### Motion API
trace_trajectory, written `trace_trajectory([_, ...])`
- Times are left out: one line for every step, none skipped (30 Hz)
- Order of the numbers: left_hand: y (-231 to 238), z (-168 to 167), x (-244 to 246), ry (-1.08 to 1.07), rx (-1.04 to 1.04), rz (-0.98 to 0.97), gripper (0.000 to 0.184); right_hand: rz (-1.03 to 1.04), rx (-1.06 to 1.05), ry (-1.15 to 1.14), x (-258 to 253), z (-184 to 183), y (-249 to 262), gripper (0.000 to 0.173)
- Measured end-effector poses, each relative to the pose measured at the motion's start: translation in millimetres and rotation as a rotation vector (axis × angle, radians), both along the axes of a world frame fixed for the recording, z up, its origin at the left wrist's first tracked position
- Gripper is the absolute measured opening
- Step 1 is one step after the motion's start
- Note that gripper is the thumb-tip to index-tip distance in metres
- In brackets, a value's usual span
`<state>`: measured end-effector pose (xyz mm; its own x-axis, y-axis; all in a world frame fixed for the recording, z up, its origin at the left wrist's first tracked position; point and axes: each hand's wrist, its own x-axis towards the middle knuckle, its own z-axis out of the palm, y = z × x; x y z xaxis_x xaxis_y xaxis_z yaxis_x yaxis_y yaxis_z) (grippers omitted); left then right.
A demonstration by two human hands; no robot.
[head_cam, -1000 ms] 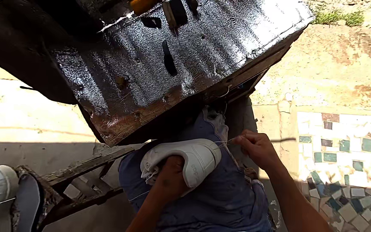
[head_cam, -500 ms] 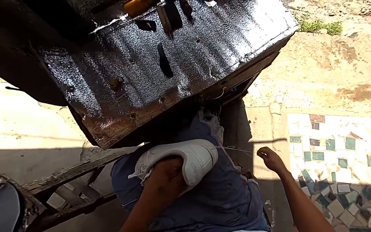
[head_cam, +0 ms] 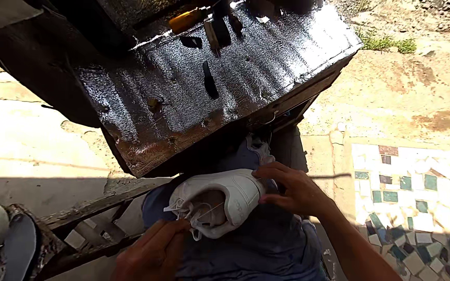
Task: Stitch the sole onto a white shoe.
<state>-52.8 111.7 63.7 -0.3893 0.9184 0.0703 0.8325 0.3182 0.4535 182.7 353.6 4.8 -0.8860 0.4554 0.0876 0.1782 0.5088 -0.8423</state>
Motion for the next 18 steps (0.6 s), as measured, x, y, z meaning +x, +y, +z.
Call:
trace_trajectory([-18.6, 1.3, -14.6, -0.001, -0.067, 0.050, 0.026, -0.019, -0.008, -0.014, 1.7, -0.7, -2.6, 0.048])
trace_trajectory([-34.3, -1.8, -28.1, -0.015, -0.131, 0.089, 0.026, -0.040, -0.022, -0.034, 3.9, -1.5, -5.6, 0.049])
trace_trajectory([-45.2, -7.3, -37.6, -0.052, -0.164, 0.107, 0.025, -0.058, -0.036, -0.050, 5.8, -1.6, -7.8, 0.050])
trace_trajectory([-50.2, -13.0, -42.0, -0.121, -0.155, 0.102, 0.024, -0.073, -0.053, -0.069, 7.1, -0.4, -8.1, 0.051])
trace_trajectory([-51.2, -18.3, -41.7, -0.237, -0.091, 0.074, 0.022, -0.090, -0.080, -0.091, 8.8, 1.9, -6.8, 0.049])
trace_trajectory([-50.1, -21.8, -37.3, -0.411, 0.004, 0.021, 0.021, -0.114, -0.139, -0.096, 11.3, 3.7, -5.0, 0.042])
trace_trajectory([-46.3, -22.3, -31.0, -0.612, 0.080, -0.062, 0.019, -0.150, -0.239, -0.068, 13.1, 4.8, -1.9, 0.031])
trace_trajectory([-38.6, -19.0, -23.8, -0.806, 0.140, -0.166, 0.019, -0.193, -0.385, 0.008, 13.6, 5.2, 2.3, 0.021])
trace_trajectory([-29.5, -12.9, -16.9, -0.993, 0.203, -0.263, 0.019, -0.199, -0.575, 0.130, 14.0, 4.9, 5.9, 0.019])
trace_trajectory([-20.4, -7.0, -11.5, -1.191, 0.289, -0.342, 0.019, -0.155, -0.798, 0.286, 13.7, 4.6, 8.3, 0.021])
trace_trajectory([-11.8, -2.9, -7.2, -1.368, 0.382, -0.395, 0.019, -0.084, -1.025, 0.436, 10.9, 5.3, 9.3, 0.023])
trace_trajectory([-4.0, 0.0, -5.3, -1.466, 0.441, -0.426, 0.021, -0.033, -1.216, 0.548, 6.5, 6.7, 8.1, 0.024])
trace_trajectory([3.4, 1.2, -6.5, -1.475, 0.454, -0.449, 0.023, -0.015, -1.314, 0.602, 2.4, 8.4, 5.8, 0.025])
trace_trajectory([11.2, 1.5, -8.6, -1.374, 0.451, -0.439, 0.022, -0.033, -1.279, 0.596, -1.2, 10.4, 4.0, 0.024])
trace_trajectory([18.7, 2.3, -10.1, -1.151, 0.426, -0.390, 0.020, -0.088, -1.112, 0.526, -4.2, 13.6, 2.6, 0.018])
trace_trajectory([25.1, 4.5, -9.6, -0.831, 0.373, -0.317, 0.023, -0.138, -0.854, 0.398, -5.5, 16.9, 0.7, 0.014])
trace_trajectory([31.5, 6.7, -5.9, -0.467, 0.301, -0.235, 0.028, -0.166, -0.588, 0.248, -6.4, 20.8, -1.7, 0.027])
trace_trajectory([38.1, 7.4, 0.3, -0.163, 0.232, -0.167, 0.031, -0.185, -0.371, 0.108, -7.9, 23.9, -4.8, 0.047])
